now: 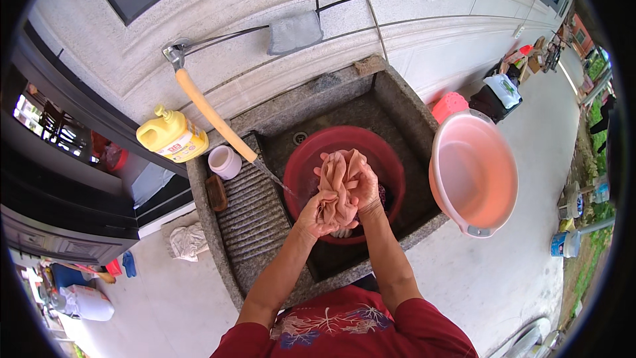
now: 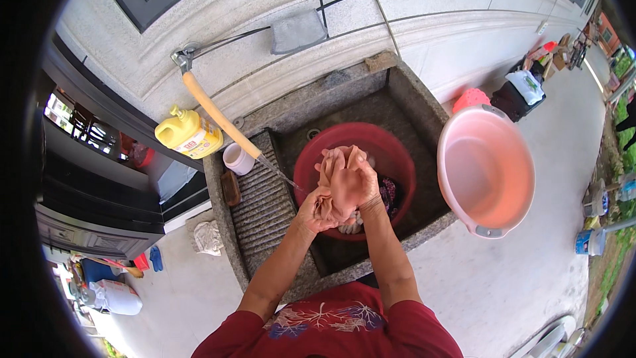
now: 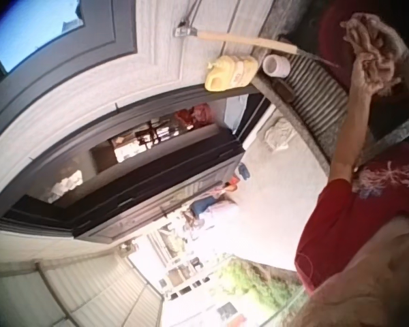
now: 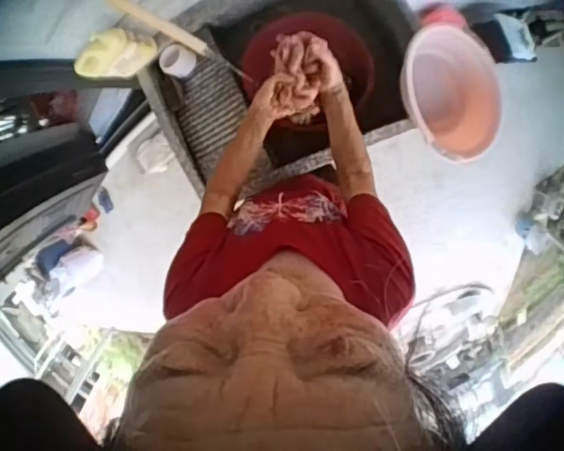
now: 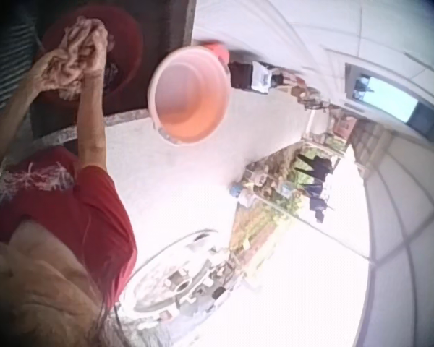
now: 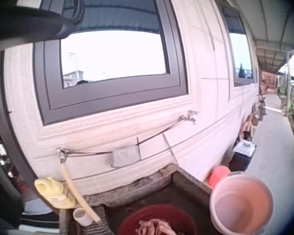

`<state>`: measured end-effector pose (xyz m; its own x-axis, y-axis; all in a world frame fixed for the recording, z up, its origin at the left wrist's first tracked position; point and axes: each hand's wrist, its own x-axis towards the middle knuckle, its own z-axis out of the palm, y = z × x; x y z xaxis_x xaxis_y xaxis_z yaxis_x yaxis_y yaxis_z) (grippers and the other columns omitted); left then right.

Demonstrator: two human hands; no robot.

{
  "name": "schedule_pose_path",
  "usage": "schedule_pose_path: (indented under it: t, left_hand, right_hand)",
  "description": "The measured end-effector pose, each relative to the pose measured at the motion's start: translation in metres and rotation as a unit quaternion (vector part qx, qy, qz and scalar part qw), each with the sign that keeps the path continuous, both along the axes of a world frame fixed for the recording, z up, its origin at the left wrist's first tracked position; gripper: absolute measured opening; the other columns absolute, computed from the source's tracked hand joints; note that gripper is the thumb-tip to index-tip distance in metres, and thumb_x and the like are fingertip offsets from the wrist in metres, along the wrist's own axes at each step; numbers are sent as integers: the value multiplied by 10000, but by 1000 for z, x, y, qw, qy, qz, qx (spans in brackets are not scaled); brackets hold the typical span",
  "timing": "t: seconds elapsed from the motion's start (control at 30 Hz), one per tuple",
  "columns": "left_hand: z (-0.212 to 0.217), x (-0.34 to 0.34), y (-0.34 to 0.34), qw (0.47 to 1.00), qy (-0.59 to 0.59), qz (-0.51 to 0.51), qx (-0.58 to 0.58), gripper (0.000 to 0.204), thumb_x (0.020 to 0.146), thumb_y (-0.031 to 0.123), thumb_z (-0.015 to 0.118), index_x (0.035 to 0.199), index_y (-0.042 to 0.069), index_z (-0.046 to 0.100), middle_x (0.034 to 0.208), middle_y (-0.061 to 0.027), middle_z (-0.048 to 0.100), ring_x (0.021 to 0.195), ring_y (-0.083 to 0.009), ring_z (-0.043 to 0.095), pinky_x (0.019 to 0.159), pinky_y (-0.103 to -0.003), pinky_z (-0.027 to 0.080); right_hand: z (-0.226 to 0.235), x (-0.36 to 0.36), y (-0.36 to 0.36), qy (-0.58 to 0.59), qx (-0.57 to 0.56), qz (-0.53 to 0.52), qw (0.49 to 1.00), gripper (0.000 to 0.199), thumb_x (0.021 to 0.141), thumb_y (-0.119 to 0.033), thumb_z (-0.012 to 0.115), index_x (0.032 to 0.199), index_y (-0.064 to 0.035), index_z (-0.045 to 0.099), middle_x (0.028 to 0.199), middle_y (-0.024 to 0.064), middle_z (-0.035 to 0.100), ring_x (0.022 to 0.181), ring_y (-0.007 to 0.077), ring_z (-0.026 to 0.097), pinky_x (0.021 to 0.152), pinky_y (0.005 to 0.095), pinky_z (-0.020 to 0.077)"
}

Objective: The person washes several pieces of clothing by hand in a red basin placed in an outdoor stone sink. They scrub and rinse a black garment, then a light-colored cloth, and finally a patterned cloth, transferring each to a pink basin after rinsing.

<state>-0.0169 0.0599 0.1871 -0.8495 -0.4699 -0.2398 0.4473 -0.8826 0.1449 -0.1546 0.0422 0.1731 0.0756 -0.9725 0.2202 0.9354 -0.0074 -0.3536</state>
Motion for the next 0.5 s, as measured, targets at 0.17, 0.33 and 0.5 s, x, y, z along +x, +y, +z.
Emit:
schedule_pose_path:
  t: [0.17, 0.33, 0.5]
  left_hand:
    - [-10, -1, -5, 995, -70, -62, -37, 209, 836, 256, 602, 887, 53, 594, 1018, -92, 592, 881, -249, 624, 689, -407, 540]
    - [5, -7, -8, 970, -147, -114, -156, 231, 781, 214, 718, 826, 69, 542, 720, -33, 516, 525, -65, 448, 391, -202, 325]
    - [9, -14, -11, 880, -249, -66, -399, 201, 785, 169, 680, 809, 77, 503, 506, 0, 389, 370, -73, 338, 343, -218, 246]
  right_hand:
    - [43, -12, 5, 309, 73, 47, 947, 266, 792, -39, 656, 1037, -24, 554, 994, 57, 594, 930, 152, 577, 814, 295, 494]
    - [49, -17, 2, 480, 20, 2, 877, 226, 804, 44, 603, 1020, -20, 614, 936, -14, 588, 794, 53, 542, 690, 186, 454]
    - [47, -18, -5, 707, -185, -37, 682, 201, 821, -238, 658, 854, -40, 642, 709, 42, 540, 629, 137, 527, 555, 292, 425]
